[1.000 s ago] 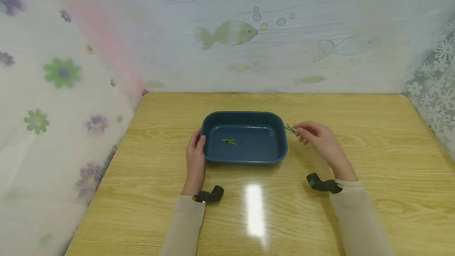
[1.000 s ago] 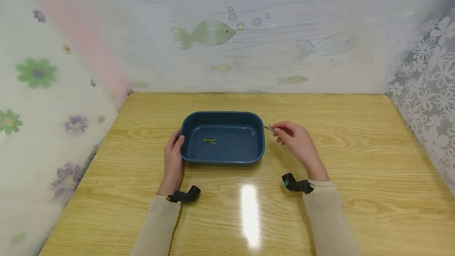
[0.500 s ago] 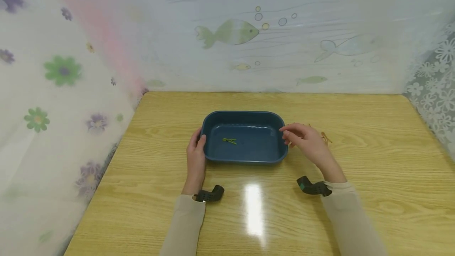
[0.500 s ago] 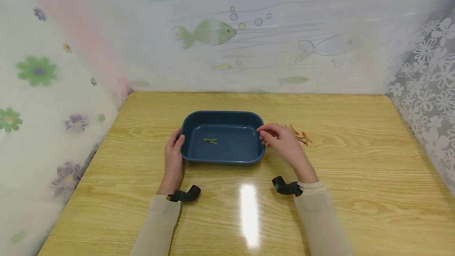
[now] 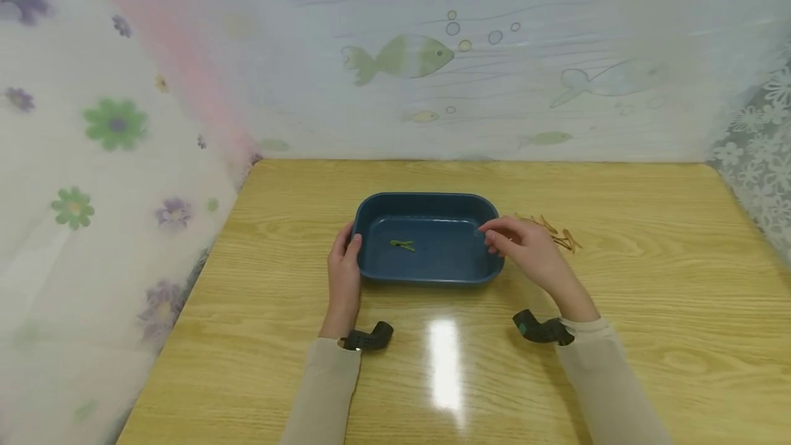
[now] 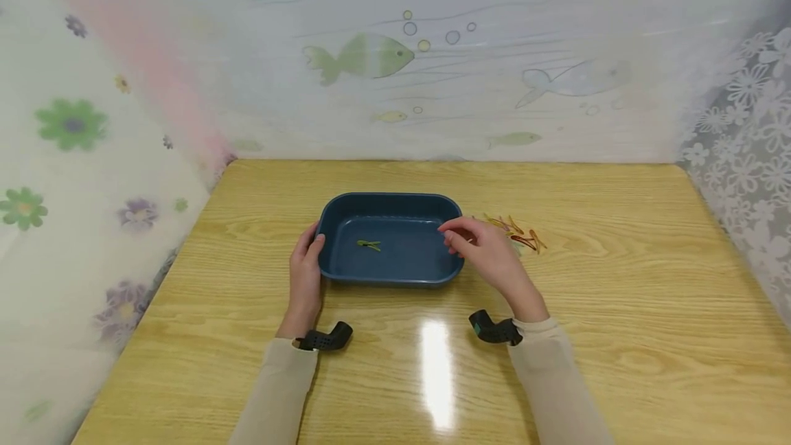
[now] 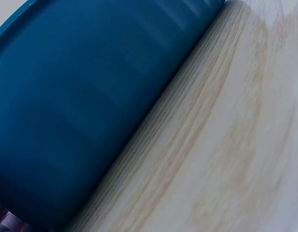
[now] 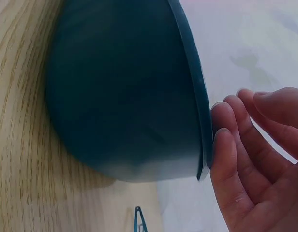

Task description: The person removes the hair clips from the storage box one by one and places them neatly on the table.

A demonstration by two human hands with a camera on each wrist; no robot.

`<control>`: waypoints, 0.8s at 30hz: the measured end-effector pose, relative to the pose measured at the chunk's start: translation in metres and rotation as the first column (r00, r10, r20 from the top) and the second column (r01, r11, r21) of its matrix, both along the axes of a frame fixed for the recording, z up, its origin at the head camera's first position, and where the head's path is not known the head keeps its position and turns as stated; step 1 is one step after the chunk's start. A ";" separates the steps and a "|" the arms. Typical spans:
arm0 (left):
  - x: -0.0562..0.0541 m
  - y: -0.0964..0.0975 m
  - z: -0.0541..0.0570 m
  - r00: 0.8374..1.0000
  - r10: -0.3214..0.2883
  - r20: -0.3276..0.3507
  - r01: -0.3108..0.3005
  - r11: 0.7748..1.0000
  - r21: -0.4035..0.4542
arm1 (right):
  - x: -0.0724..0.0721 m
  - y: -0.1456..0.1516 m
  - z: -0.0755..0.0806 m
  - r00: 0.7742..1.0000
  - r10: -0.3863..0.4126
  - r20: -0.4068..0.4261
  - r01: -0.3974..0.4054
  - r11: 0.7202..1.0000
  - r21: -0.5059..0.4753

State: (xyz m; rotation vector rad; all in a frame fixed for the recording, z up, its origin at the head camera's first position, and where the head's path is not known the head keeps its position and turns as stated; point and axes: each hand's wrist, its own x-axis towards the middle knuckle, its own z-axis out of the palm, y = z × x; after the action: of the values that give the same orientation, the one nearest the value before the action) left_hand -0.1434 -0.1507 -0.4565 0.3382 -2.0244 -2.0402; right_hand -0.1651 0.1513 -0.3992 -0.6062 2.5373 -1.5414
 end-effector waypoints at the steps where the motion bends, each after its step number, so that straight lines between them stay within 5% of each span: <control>1: 0.000 0.000 0.000 1.000 -0.003 -0.001 0.003 1.000 0.004 | 0.000 -0.001 0.000 1.000 0.002 0.002 -0.002 1.000 0.003; 12: 0.000 0.000 -0.002 1.000 0.000 0.004 0.000 1.000 -0.001 | 0.004 -0.008 0.001 0.997 0.064 0.053 -0.065 0.998 0.009; 24: 0.001 0.001 0.000 1.000 0.019 -0.005 -0.019 1.000 -0.015 | -0.006 -0.015 0.005 0.992 0.122 0.032 -0.126 0.981 0.145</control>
State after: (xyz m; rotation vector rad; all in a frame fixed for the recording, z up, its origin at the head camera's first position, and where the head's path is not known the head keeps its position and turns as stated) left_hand -0.1429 -0.1499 -0.4563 0.3484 -2.0246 -2.0121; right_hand -0.1708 0.1368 -0.3941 -0.7077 2.5145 -1.3010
